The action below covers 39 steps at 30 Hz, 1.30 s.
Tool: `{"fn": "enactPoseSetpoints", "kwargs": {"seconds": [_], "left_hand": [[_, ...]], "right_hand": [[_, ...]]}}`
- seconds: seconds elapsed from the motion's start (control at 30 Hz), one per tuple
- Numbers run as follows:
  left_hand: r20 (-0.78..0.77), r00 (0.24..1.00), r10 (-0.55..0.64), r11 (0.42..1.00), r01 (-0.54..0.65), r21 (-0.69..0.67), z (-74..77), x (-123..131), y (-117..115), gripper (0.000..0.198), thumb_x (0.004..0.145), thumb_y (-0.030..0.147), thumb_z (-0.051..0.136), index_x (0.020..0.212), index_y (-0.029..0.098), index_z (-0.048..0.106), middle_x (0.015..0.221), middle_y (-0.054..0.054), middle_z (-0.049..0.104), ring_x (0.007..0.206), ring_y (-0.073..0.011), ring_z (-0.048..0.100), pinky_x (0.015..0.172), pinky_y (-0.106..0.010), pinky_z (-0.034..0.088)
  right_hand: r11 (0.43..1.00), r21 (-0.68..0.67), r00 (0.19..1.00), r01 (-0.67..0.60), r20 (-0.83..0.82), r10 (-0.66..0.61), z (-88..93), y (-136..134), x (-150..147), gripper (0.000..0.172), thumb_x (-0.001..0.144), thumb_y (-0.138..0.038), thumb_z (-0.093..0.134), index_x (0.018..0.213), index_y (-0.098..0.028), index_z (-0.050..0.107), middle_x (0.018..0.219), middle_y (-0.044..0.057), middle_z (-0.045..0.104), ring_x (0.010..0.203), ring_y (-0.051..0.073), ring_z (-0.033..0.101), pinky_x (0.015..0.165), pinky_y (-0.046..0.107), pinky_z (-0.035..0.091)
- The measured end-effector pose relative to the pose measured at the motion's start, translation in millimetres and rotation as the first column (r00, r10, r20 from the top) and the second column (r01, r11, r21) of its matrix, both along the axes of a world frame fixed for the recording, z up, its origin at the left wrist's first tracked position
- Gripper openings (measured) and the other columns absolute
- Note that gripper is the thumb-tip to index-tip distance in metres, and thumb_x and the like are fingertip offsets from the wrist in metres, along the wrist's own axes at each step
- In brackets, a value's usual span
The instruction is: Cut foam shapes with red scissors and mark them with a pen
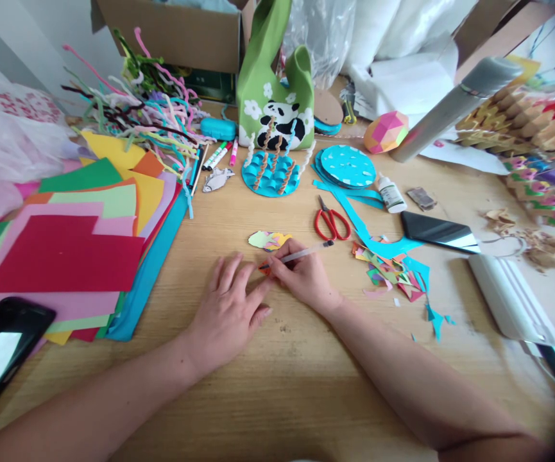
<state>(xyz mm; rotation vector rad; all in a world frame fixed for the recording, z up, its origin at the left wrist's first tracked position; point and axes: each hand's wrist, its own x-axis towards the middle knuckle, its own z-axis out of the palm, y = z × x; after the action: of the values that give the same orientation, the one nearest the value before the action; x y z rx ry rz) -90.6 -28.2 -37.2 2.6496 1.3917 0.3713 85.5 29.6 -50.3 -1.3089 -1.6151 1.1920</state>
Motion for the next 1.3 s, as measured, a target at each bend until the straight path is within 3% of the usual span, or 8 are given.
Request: {"fn": "enactPoseSetpoints", "kwargs": {"seconds": [1.3], "left_hand": [[0.020, 1.000, -0.004, 1.000, 0.004, -0.004, -0.1, -0.2, 1.0, 0.044, 0.090, 0.036, 0.051, 0.133, 0.025, 0.054, 0.130, -0.015, 0.047, 0.134, -0.0376, 0.031, 0.108, -0.064, 0.028]], "right_hand": [[1.000, 0.012, 1.000, 0.008, 0.022, -0.008, 0.8, -0.2, 0.5, 0.015, 0.081, -0.026, 0.060, 0.071, -0.020, 0.050, 0.058, -0.001, 0.059, 0.048, 0.010, 0.050, 0.045, 0.021, 0.038]]}}
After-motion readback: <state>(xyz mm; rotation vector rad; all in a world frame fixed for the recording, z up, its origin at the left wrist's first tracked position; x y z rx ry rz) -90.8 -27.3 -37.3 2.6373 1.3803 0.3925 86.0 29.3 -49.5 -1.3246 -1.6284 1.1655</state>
